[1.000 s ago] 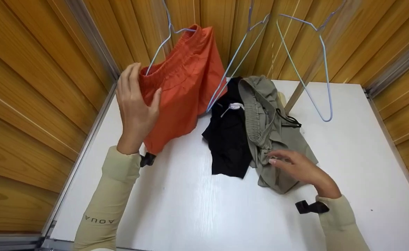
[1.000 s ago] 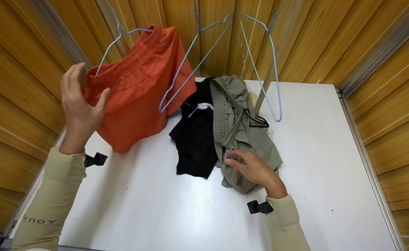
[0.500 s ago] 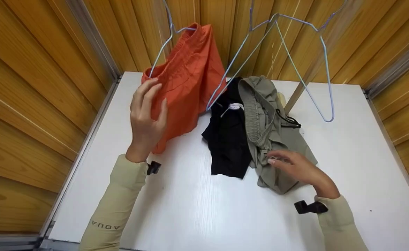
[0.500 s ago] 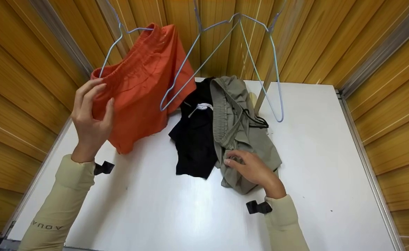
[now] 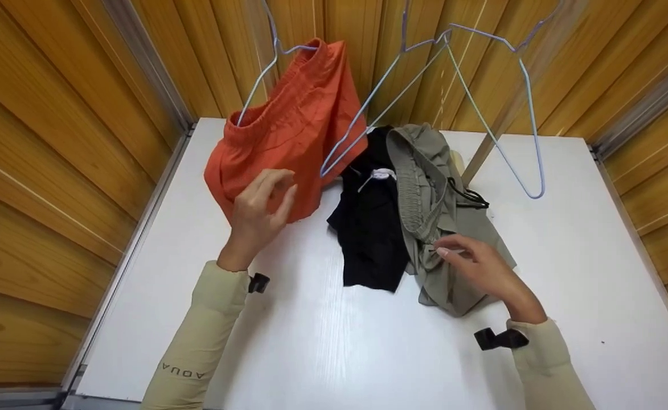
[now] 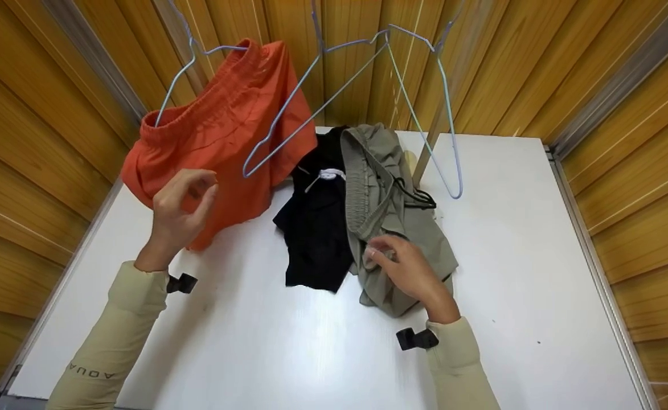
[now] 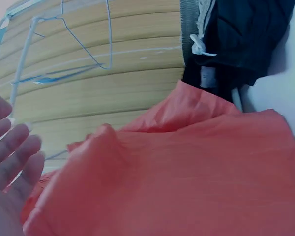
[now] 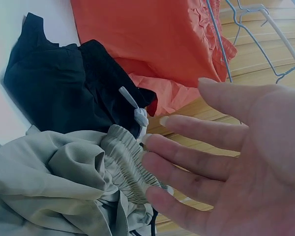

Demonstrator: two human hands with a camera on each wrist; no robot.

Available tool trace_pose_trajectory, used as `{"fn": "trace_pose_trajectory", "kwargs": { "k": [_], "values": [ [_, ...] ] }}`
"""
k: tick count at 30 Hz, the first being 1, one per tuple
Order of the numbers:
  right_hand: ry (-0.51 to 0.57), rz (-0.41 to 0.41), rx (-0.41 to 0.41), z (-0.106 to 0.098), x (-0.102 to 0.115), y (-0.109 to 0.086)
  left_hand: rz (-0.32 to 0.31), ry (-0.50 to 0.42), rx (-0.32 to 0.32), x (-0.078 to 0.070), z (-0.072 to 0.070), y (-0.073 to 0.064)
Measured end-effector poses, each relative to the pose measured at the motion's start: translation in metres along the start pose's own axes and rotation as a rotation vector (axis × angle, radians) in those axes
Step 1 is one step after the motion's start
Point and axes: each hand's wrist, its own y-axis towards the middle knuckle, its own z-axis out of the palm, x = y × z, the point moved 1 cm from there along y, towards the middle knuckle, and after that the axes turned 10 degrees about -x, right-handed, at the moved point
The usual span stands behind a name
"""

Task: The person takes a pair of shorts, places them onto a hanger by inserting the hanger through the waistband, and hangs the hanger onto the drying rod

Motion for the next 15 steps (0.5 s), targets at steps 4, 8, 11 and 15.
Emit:
{"fn": "trace_pose_trajectory", "kwargs": {
  "k": [4, 8, 11, 15],
  "values": [
    [0.033, -0.001, -0.009, 0.002, -0.003, 0.0, -0.111, 0.012, 0.109, 0.01, 0.006, -0.01],
    [0.078, 0.007, 0.002, 0.004, -0.005, 0.001, -0.222, 0.032, 0.208, 0.016, 0.017, -0.021],
    [0.096, 0.016, 0.004, 0.005, -0.006, 0.003, -0.299, 0.052, 0.265, 0.019, 0.027, -0.028],
    [0.084, 0.026, -0.007, 0.008, -0.005, 0.006, -0.372, 0.058, 0.31, 0.024, 0.042, -0.035]
  ]
}}
